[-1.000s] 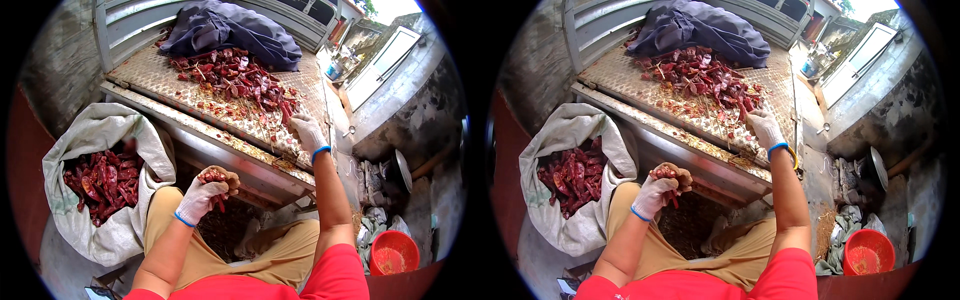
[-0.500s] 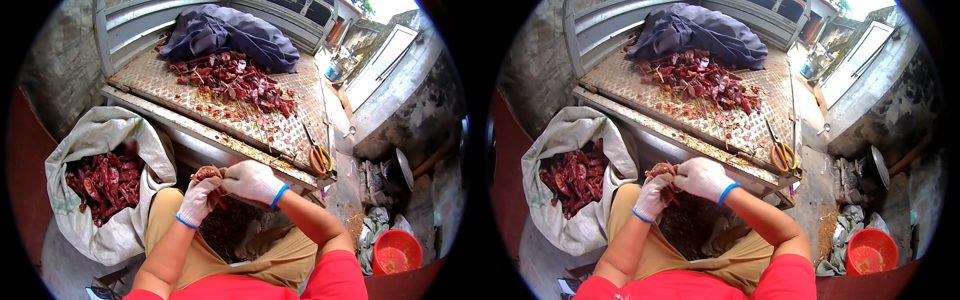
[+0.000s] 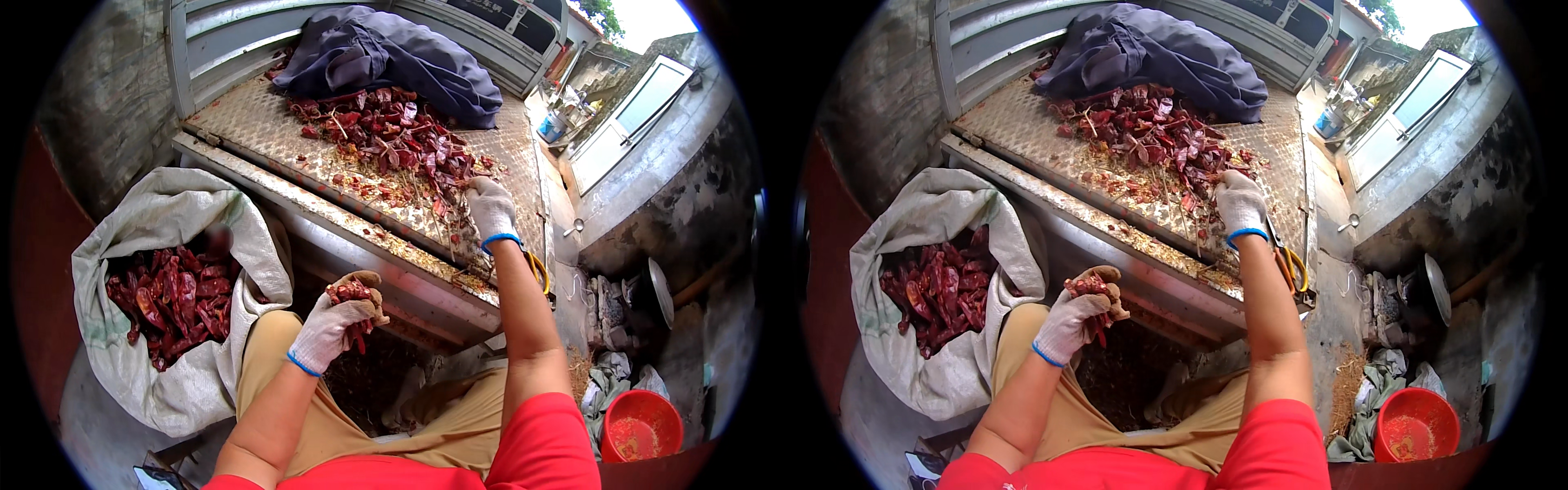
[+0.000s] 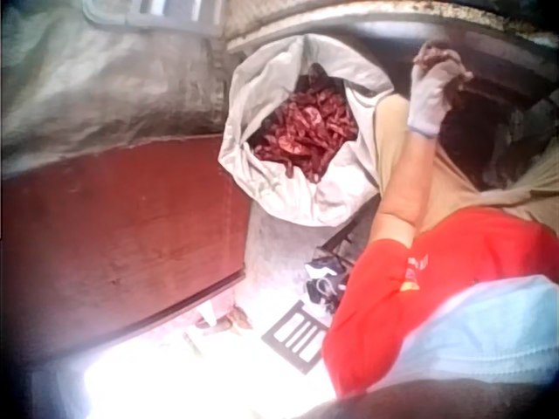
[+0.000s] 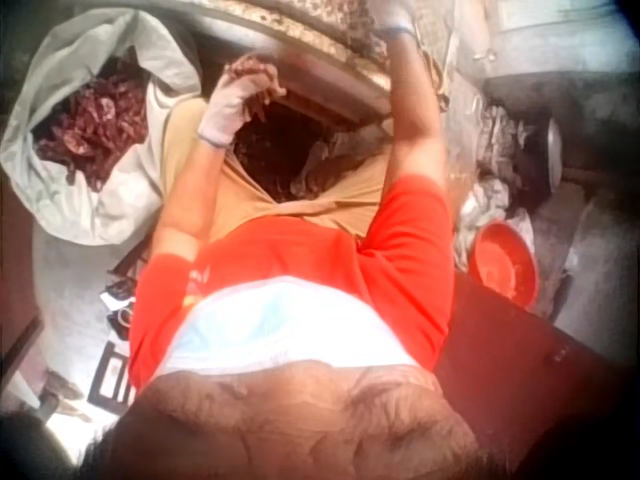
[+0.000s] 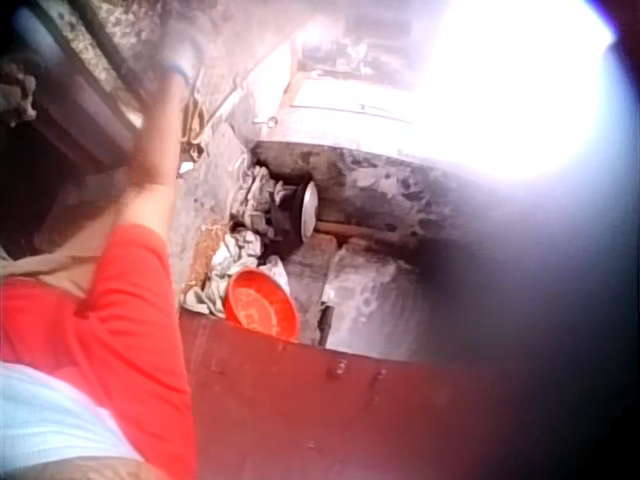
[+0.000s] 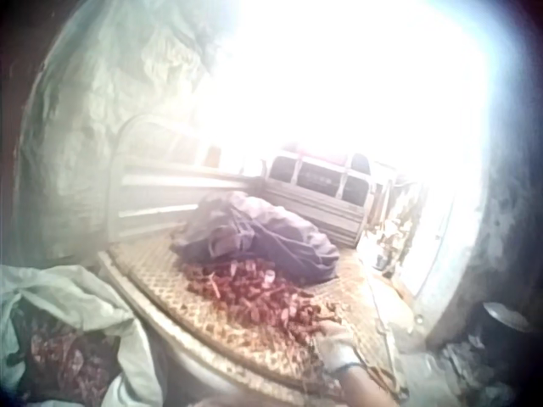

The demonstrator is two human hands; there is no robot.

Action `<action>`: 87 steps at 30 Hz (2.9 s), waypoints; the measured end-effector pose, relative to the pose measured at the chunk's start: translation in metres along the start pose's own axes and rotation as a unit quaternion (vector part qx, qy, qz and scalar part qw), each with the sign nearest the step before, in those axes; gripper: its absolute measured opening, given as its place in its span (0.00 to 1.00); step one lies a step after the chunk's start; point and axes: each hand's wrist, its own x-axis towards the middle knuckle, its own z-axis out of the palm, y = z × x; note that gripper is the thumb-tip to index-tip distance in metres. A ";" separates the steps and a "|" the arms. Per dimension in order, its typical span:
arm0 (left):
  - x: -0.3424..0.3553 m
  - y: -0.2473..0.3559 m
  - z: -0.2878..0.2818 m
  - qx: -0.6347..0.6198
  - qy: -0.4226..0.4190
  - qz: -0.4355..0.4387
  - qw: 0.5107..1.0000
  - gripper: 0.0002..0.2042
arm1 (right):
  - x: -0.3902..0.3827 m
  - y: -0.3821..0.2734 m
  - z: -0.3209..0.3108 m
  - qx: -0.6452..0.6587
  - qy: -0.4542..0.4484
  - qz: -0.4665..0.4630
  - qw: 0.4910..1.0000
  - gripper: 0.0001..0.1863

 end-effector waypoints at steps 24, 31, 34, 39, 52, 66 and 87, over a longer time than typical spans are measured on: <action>-0.017 -0.001 0.028 0.107 0.000 0.000 0.994 0.16 | -0.175 -0.078 -0.065 0.125 -0.137 -0.249 0.951 0.08; -0.015 0.000 0.030 0.003 -0.005 0.025 1.000 0.20 | -0.181 -0.078 -0.052 0.434 -0.253 -0.066 0.862 0.12; -0.014 0.000 0.027 -0.001 -0.018 0.003 1.000 0.18 | -0.187 -0.077 -0.047 0.523 -0.257 0.020 0.813 0.12; -0.018 0.002 0.023 0.014 0.011 -0.022 1.000 0.15 | -0.190 -0.086 -0.040 0.426 -0.205 -0.124 0.873 0.15; -0.019 0.000 0.021 -0.011 0.029 -0.020 0.999 0.15 | -0.196 -0.094 -0.027 0.398 -0.194 -0.137 0.886 0.10; -0.016 0.006 0.021 -0.010 0.032 0.044 0.998 0.07 | -0.174 -0.066 0.004 0.615 -0.325 0.199 0.690 0.11; -0.131 0.220 -0.110 0.868 0.361 0.154 0.305 0.32 | -0.068 -0.049 -0.037 0.051 -0.090 -0.071 0.992 0.19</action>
